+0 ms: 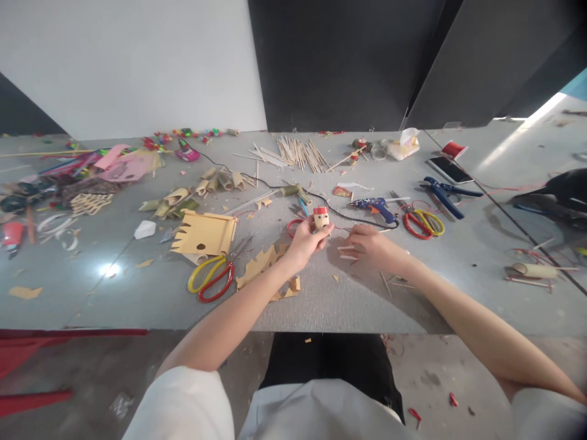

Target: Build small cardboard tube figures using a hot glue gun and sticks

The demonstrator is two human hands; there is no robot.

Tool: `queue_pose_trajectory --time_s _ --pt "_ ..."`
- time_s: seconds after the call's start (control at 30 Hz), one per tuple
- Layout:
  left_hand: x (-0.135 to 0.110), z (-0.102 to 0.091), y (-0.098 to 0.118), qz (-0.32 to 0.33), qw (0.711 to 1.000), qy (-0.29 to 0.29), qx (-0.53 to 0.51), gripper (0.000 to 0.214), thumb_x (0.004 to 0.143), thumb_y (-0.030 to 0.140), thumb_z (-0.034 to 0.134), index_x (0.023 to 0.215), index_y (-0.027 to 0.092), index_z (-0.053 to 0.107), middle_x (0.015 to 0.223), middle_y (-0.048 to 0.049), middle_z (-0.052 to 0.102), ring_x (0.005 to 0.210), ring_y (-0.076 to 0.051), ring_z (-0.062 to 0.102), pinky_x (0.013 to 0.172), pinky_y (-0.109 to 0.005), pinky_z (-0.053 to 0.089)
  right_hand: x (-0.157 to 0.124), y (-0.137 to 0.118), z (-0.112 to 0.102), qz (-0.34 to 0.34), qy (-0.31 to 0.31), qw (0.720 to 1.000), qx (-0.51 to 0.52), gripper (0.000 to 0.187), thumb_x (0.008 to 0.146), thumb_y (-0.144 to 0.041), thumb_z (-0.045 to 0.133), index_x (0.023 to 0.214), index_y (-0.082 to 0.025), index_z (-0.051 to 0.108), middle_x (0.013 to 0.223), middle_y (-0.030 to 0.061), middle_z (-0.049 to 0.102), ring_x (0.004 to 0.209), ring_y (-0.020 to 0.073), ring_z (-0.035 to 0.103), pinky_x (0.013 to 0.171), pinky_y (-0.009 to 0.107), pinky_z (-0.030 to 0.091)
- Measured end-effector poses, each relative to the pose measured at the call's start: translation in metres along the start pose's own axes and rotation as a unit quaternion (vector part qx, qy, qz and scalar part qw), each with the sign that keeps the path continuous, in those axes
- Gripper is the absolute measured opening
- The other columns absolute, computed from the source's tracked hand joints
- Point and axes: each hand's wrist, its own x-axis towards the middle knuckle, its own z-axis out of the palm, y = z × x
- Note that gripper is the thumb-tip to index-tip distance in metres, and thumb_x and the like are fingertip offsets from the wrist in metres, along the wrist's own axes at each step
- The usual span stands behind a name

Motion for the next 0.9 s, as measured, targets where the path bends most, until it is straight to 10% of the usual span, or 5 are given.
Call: queue_pose_trajectory --time_s 0.63,0.9 --pt "0.001 0.0 -0.001 0.007 1.0 -0.013 -0.001 0.038 0.086 0.036 0.087 0.106 0.02 0.059 0.087 0.0013 0.064 0.048 -0.004 0.047 0.041 -0.023 0.028 0.007 -0.003 0.01 0.128 -0.053 0.987 0.081 0.011 0.098 -0.03 0.072 0.095 -0.022 0.079 0.097 0.0059 0.068 0.08 0.0182 0.064 0.079 0.032 0.049" --pt "0.0 0.002 0.001 0.009 1.0 -0.01 0.002 0.037 0.086 0.036 0.086 0.105 0.019 0.059 0.087 0.0017 0.064 0.048 -0.004 0.047 0.042 -0.023 0.031 0.003 -0.004 0.009 0.112 -0.075 0.99 0.029 0.019 0.104 -0.034 0.065 0.093 -0.022 0.076 0.101 0.0079 0.071 0.099 0.0242 0.065 0.098 0.041 0.045"
